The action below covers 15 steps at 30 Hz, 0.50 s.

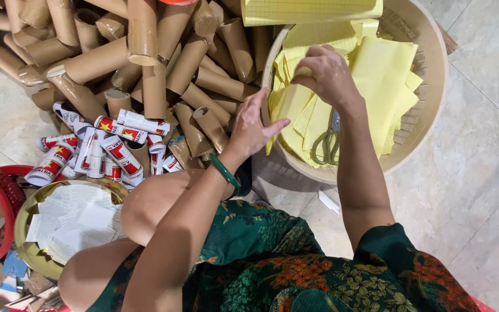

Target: The person sits on the floor among baskets of cardboard tubes and yellow paper sheets. They pick up a tube, fold a yellow paper sheet around it, press the paper to shape it, and use a tape dispenser to tape the wrapped tube, handling one tube at a time.

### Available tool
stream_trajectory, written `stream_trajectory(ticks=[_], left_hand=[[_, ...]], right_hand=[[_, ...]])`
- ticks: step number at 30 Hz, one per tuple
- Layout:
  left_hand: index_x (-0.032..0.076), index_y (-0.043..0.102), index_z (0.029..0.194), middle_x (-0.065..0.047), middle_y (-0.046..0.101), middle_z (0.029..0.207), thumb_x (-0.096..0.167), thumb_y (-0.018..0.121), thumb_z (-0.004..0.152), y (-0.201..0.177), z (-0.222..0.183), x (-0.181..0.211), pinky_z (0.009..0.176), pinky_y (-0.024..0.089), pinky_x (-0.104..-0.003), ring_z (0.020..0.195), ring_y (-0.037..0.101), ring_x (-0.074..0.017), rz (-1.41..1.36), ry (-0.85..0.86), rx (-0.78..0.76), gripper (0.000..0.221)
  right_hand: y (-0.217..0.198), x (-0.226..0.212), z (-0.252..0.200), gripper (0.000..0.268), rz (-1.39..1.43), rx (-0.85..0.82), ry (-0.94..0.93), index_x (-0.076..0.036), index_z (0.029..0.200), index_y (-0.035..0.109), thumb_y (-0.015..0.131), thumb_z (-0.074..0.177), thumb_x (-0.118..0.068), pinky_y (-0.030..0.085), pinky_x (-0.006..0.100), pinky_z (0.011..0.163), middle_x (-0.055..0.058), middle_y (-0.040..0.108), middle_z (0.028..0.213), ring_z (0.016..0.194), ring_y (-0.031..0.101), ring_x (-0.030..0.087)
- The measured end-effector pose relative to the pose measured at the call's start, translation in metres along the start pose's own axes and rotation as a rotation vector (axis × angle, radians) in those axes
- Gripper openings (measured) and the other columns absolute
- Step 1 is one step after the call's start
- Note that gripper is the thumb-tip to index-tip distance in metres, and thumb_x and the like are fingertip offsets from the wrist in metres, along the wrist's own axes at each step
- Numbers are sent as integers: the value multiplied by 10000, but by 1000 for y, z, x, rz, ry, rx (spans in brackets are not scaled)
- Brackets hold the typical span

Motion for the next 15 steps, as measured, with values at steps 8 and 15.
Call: stream_trajectory(ticks=[8, 15], left_hand=[[-29, 669, 1084, -269, 705, 1093, 278, 598, 1008, 0, 5, -97, 992, 548, -464, 1042, 696, -388, 54, -371, 161, 324], [-55, 617, 1170, -284, 655, 1110, 330, 655, 988, -90, 8, -86, 999, 465, -507, 1077, 612, -419, 178, -211, 325, 428]], right_hand=[[-60, -119, 36, 184, 124, 200, -256, -62, 915, 742, 882, 882, -175, 515, 440, 903, 113, 644, 960, 969, 650, 321], [-74, -149, 59, 362, 173, 337, -252, 2, 1087, 716, 876, 767, -50, 508, 459, 769, 106, 674, 932, 927, 660, 326]])
Point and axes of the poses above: each hand's wrist, its own z-axis towards the middle knuckle, its own y-axis out of the palm, x = y × z, the point moved 8 cm from there along z, towards the middle knuckle
